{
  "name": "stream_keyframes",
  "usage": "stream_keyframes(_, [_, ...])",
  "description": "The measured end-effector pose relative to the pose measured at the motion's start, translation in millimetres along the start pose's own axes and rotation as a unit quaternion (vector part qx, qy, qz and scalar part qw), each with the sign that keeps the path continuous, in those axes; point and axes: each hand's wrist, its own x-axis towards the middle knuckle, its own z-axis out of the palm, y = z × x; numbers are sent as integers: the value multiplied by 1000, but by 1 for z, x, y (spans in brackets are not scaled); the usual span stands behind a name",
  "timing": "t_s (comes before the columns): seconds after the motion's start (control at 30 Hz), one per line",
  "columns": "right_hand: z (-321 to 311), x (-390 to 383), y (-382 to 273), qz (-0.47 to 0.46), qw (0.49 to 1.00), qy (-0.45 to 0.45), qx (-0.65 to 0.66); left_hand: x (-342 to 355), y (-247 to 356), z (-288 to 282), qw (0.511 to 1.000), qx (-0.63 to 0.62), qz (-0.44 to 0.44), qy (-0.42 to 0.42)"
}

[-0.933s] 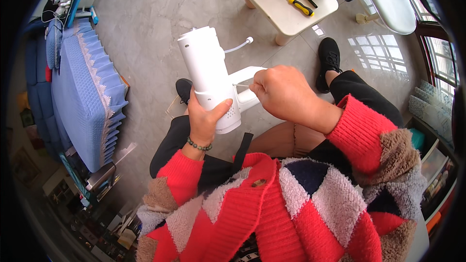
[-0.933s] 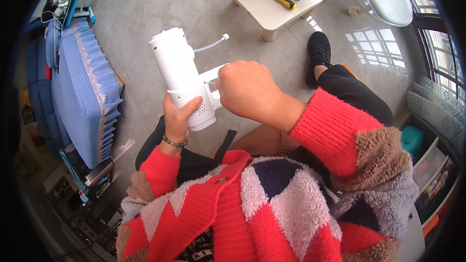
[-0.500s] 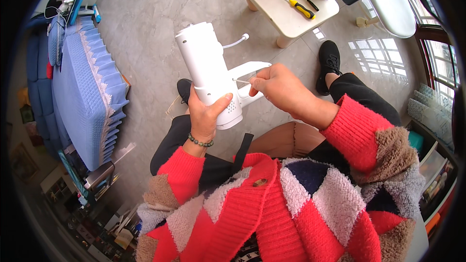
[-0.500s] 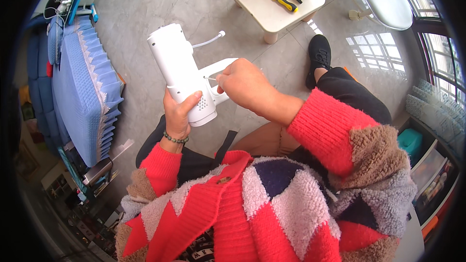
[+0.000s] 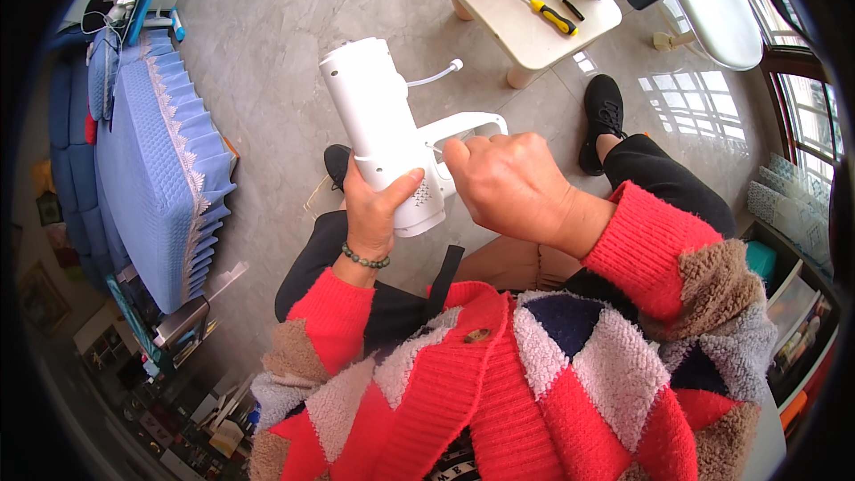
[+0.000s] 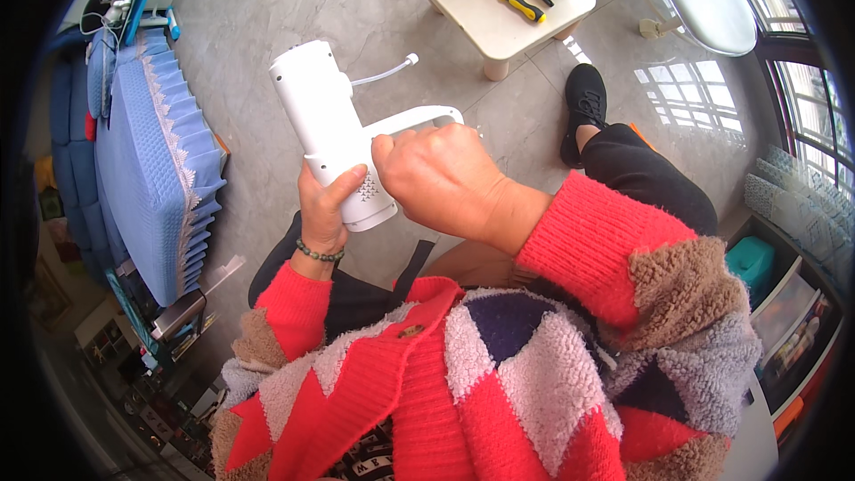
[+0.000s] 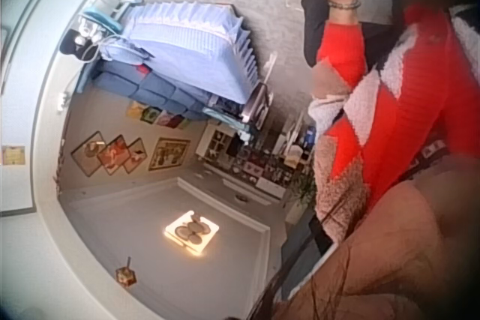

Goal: The person uses a small screwdriver to remove multiple screws from a white handheld appliance, then removes the top cap and continues unscrewing the body. The person works on the device while seated on the floor.

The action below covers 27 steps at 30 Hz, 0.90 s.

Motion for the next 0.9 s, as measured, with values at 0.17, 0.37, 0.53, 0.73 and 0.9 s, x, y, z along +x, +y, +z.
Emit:
stream_keyframes(0.17, [4,-2,2,-16,1000,-19,-17,-2,-3,-1,1000,10,7,-9])
stream_keyframes(0.37, [3,8,24,357,829,-142,406,-4,-12,0,994,75,79,3])
stream_keyframes(0.53, [18,7,18,300,867,-85,388,5,-7,-5,984,146,102,4])
stream_keyframes(0.73, [17,6,17,-2,999,27,-28,8,3,-1,999,33,36,15])
stream_keyframes(0.9, [16,3,13,-83,986,36,-140,5,0,0,998,27,53,22])
